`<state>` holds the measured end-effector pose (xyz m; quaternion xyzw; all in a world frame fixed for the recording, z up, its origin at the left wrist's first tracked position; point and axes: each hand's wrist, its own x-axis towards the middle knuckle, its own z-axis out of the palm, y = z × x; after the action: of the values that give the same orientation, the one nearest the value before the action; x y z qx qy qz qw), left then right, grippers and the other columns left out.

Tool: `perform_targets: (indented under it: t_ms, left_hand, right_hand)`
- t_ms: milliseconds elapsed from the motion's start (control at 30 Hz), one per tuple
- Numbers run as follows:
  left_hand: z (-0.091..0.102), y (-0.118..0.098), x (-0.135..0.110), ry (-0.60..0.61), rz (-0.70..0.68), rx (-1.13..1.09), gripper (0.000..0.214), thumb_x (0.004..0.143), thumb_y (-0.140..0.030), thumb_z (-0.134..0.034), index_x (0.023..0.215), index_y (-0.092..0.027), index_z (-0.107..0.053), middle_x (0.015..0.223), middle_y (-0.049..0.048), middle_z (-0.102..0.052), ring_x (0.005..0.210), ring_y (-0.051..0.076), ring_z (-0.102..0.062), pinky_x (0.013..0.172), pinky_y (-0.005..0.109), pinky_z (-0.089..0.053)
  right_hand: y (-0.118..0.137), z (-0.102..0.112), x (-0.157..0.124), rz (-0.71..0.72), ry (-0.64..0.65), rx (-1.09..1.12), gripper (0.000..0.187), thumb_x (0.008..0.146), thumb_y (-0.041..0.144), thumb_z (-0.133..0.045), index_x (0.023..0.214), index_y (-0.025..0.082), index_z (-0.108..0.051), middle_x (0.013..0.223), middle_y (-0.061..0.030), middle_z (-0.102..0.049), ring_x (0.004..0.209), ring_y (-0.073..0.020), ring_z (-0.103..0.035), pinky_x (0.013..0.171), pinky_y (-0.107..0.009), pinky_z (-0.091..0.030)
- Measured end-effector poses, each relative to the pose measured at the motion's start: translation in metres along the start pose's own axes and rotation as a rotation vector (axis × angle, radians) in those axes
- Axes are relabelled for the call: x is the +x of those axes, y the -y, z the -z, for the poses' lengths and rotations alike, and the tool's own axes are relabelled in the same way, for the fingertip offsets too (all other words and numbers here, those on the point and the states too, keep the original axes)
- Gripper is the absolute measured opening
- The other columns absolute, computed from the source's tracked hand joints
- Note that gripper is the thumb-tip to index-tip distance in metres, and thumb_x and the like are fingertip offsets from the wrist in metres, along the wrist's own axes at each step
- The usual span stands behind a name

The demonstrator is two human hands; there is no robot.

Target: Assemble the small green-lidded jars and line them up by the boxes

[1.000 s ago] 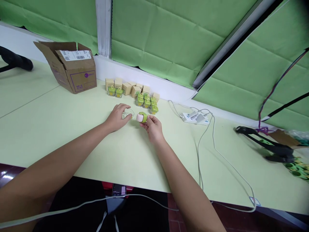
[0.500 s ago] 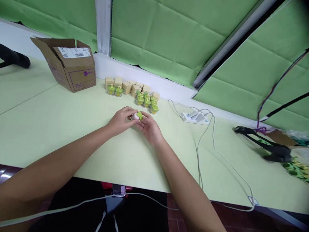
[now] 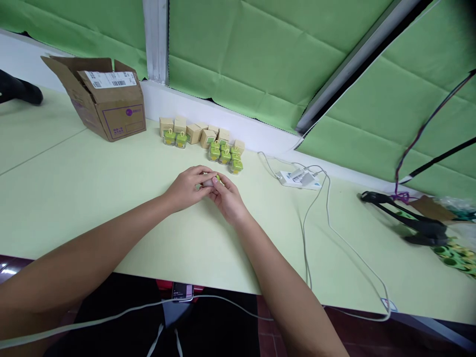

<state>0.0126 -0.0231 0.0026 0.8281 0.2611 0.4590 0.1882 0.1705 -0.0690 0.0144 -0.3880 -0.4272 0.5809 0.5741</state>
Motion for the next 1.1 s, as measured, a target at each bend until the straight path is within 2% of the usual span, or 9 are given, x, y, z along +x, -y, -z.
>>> perform_targets:
  t_ms: [267,500,633,833,1100]
  left_hand:
    - [0.002,-0.006,0.004,0.029,-0.116,0.14,0.031,0.097,-0.022,-0.056,0.124,-0.023,-0.071,0.117,0.0099,-0.069,0.113,0.025,-0.064,0.098,0.041,-0.054]
    - [0.003,-0.01,0.006,0.043,-0.149,0.206,0.027,0.096,-0.022,-0.054,0.118,-0.022,-0.07,0.11,0.0102,-0.068,0.106,0.024,-0.064,0.093,0.039,-0.054]
    - [0.002,-0.016,0.008,-0.009,-0.141,0.206,0.024,0.095,-0.022,-0.054,0.109,-0.019,-0.072,0.103,0.0103,-0.067,0.096,0.022,-0.064,0.084,0.035,-0.053]
    - [0.001,-0.023,0.01,-0.048,-0.029,0.203,0.018,0.087,-0.024,-0.06,0.097,-0.021,-0.075,0.097,0.0087,-0.067,0.083,0.02,-0.063,0.077,0.033,-0.05]
    - [-0.001,-0.022,0.011,-0.107,-0.116,0.332,0.016,0.085,-0.022,-0.059,0.089,-0.018,-0.074,0.089,0.0082,-0.069,0.078,0.019,-0.062,0.073,0.032,-0.051]
  right_hand:
    - [0.003,-0.003,-0.002,0.02,0.019,-0.042,0.043,0.08,0.054,-0.078,0.109,0.025,-0.066,0.101,-0.0021,-0.076,0.093,-0.019,-0.074,0.089,-0.035,-0.062]
    - [0.004,-0.006,-0.004,0.011,-0.019,-0.026,0.041,0.081,0.054,-0.077,0.106,0.024,-0.066,0.099,-0.0025,-0.076,0.094,-0.0196,-0.074,0.085,-0.035,-0.064]
    - [0.005,-0.007,-0.004,0.012,-0.032,-0.027,0.038,0.083,0.051,-0.076,0.106,0.024,-0.066,0.099,-0.0026,-0.075,0.095,-0.0188,-0.073,0.085,-0.033,-0.063]
    - [0.007,-0.008,-0.005,0.006,-0.048,-0.094,0.036,0.085,0.052,-0.072,0.108,0.025,-0.067,0.102,-0.003,-0.074,0.1,-0.0201,-0.071,0.083,-0.031,-0.062]
    - [0.007,-0.008,-0.006,-0.022,-0.038,-0.071,0.032,0.089,0.049,-0.066,0.11,0.024,-0.066,0.099,-0.0013,-0.071,0.092,-0.0175,-0.067,0.076,-0.028,-0.058]
